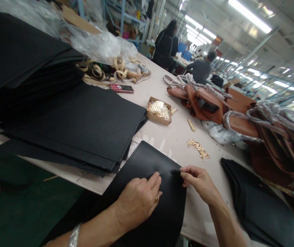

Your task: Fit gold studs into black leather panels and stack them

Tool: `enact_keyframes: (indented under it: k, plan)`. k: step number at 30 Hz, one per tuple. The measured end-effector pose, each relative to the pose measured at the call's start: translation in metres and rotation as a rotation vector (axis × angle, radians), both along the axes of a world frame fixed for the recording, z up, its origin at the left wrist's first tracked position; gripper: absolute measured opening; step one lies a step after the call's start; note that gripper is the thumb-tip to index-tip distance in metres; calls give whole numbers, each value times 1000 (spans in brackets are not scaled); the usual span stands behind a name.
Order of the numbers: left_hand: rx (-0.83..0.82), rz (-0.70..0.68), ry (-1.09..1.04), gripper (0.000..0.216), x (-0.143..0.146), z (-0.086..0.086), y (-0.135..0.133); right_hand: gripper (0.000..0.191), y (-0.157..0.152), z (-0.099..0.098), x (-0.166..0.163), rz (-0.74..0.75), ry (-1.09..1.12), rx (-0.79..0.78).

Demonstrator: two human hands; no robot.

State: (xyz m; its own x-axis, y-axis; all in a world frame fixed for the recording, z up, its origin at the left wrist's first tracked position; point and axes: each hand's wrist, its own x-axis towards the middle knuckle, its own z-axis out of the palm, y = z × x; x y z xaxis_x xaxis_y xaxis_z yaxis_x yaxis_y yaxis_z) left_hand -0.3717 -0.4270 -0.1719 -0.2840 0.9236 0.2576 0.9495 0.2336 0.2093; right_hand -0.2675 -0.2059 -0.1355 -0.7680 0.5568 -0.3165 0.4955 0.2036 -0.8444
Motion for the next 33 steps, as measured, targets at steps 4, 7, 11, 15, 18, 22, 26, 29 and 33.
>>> enact_keyframes:
  k: [4, 7, 11, 15, 18, 22, 26, 29, 33]
  plan:
    - [29, -6, 11, 36, 0, 0, -1, 35, -26, -6, -6, 54, 3, -41]
    - [53, -6, 12, 34, 0, -1, -2, 26, -34, -10, -11, 191, 44, 139]
    - [72, -8, 13, 32, 0, -1, -3, 20, -39, -13, -20, 303, 60, 281]
    - [94, -7, 13, 31, 0, -4, -2, 17, -42, -13, -28, 247, -28, 169]
    - [105, -7, 6, 29, 0, -5, -2, 15, -42, -10, -34, 257, -87, 92]
    - [127, -10, 0, 28, -1, -6, -3, 13, -42, -5, -40, 342, -155, 151]
    - [151, -13, -16, 27, -1, -7, -3, 11, -43, -2, -46, 353, -175, 207]
    - [171, 4, -25, 26, -1, -9, -2, 11, -42, 0, -51, 361, -200, 179]
    - [163, 19, -47, 24, -2, -9, -1, 12, -40, 1, -58, 382, -261, 138]
